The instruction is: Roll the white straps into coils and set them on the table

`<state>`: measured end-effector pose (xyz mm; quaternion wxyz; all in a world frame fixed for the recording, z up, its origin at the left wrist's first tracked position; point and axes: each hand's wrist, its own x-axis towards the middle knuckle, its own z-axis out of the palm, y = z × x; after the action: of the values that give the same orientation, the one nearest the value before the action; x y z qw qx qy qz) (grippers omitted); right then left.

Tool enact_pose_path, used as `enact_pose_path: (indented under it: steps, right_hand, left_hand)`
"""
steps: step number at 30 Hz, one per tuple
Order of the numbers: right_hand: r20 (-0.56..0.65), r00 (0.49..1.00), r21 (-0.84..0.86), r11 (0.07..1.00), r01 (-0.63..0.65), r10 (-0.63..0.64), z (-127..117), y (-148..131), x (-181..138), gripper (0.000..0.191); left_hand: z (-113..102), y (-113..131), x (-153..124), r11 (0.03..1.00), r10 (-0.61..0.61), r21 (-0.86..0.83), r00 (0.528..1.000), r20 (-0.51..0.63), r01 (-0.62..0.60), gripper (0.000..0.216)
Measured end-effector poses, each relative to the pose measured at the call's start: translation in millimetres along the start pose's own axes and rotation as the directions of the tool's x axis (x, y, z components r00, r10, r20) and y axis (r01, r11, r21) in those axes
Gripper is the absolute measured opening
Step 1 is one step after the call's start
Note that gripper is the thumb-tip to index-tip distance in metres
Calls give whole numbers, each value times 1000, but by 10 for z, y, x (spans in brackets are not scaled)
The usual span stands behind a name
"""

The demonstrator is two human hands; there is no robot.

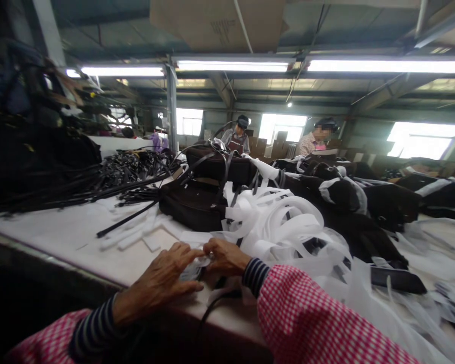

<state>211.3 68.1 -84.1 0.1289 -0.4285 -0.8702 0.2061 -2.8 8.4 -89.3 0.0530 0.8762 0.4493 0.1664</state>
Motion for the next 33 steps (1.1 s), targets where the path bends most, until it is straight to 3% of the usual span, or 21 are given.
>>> enact_pose_path:
  steps: [3, 6, 9, 12, 16, 20, 23, 27, 30, 33]
  right_hand:
    - [28, 1000, 98, 995, -4, 1, -58, -76, -10, 22]
    - [23, 999, 215, 976, 38, -45, -117, -195, 16, 18]
    - [-14, 998, 247, 966, 70, -68, -147, -318, 67, 21]
    - [-34, 998, 279, 958, 61, -53, -159, -398, 79, 30]
    - [72, 996, 516, 856, 7, -51, -195, -408, 9, 30]
    - [4, 1000, 620, 785, 3, -6, -207, -355, -11, 29]
    - [-18, 997, 604, 794, 70, -74, -175, -317, 39, 31]
    - [-56, 990, 510, 848, 143, -133, -122, -321, 89, 20]
    - [-160, 976, 445, 872, 205, -148, -85, -343, 115, 20]
    - [-124, 982, 467, 864, 186, -144, -41, -338, 173, 19]
  left_hand:
    - [34, -95, -132, 995, 15, -95, 999, -43, -19, 75]
    - [139, -230, -281, 988, -12, -153, 983, -181, -16, 79]
    - [259, -301, -346, 981, -95, -192, 945, -312, 35, 57]
    - [325, -323, -328, 966, -145, -253, 923, -357, 54, 32]
    - [328, -355, -290, 961, -144, -276, 910, -389, 34, 29]
    - [341, -381, -293, 976, -54, -213, 912, -406, -37, 42]
    - [383, -382, -308, 987, 18, -137, 907, -421, -83, 51]
    - [477, -398, -330, 997, 62, -22, 893, -446, -80, 62]
    - [564, -429, -336, 994, 101, 79, 872, -478, -72, 74]
    - [627, -444, -336, 981, 170, 174, 826, -538, -88, 84]
